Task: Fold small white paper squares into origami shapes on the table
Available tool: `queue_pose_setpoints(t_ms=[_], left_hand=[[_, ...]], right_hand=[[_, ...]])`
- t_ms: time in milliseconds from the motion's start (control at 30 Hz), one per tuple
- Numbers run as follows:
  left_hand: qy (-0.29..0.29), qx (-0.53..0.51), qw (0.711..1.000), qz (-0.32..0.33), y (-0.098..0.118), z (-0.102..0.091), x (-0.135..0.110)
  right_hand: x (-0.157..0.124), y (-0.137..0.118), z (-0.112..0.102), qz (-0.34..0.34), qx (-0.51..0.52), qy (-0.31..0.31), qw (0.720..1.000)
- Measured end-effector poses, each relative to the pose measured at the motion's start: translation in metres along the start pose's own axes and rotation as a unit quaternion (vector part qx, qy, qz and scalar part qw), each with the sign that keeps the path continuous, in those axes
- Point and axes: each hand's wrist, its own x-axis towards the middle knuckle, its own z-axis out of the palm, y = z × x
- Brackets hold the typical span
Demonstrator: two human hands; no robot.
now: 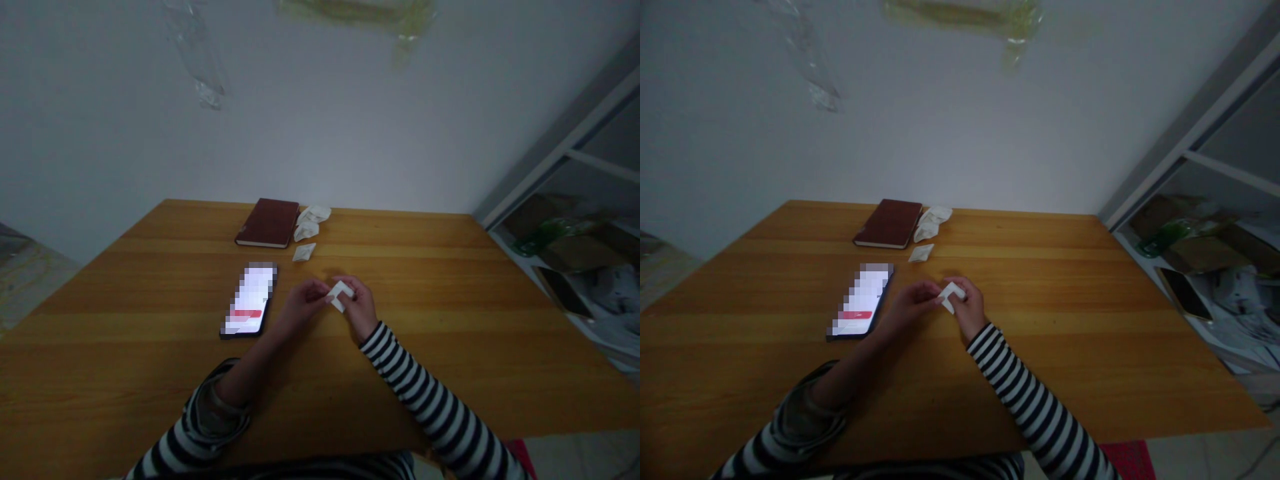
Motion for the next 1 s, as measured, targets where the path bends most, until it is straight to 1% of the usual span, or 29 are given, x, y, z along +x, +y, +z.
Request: queue_pose_setpoints(t_ms=[100, 167, 200, 267, 333, 433, 500, 567, 667, 767, 867, 1000], left_hand=[[0.026, -0.007, 1.0, -0.007, 0.001, 0.001, -0.001], [0.034, -0.019, 0.999, -0.018, 0.004, 0.001, -0.002], [0.028, -0.023, 0.999, -0.02, 0.007, 0.002, -0.003], [0.008, -0.026, 1.0, -0.01, 0.011, 0.004, -0.006], [-0.007, -0.027, 1.0, 0.013, 0.014, 0.007, -0.008], [-0.015, -0.026, 0.999, 0.043, 0.016, 0.011, -0.011], [-0.02, -0.009, 0.999, 0.046, 0.015, 0.012, -0.011], [-0.013, 0.013, 0.999, 0.035, 0.015, 0.011, -0.01], [0.032, 0.04, 0.999, 0.014, 0.016, 0.008, -0.01], [0.073, 0.042, 0.996, 0.001, 0.018, 0.006, -0.009], [0.088, 0.05, 0.995, -0.008, 0.021, 0.005, -0.01], [0.083, 0.129, 0.988, 0.017, 0.024, 0.003, -0.01]], right_hand=[[-0.001, 0.0, 0.0, -0.024, 0.0, -0.018, 1.0], [0.0, -0.001, -0.001, -0.017, 0.036, -0.02, 0.999], [0.001, -0.002, -0.002, -0.006, 0.065, -0.016, 0.998], [0.002, -0.004, -0.002, 0.027, 0.128, -0.011, 0.991], [0.002, -0.006, -0.002, 0.075, 0.168, -0.02, 0.983], [0.0, -0.008, 0.0, 0.152, 0.184, -0.036, 0.97], [-0.002, -0.008, 0.002, 0.181, 0.192, -0.049, 0.963], [-0.002, -0.01, 0.003, 0.184, 0.201, -0.075, 0.959], [-0.003, -0.011, 0.003, 0.168, 0.201, -0.128, 0.957], [-0.003, -0.009, 0.004, 0.13, 0.148, -0.17, 0.966], [-0.004, -0.005, 0.004, 0.097, 0.084, -0.161, 0.978], [-0.004, -0.001, 0.003, 0.114, 0.086, -0.091, 0.986]])
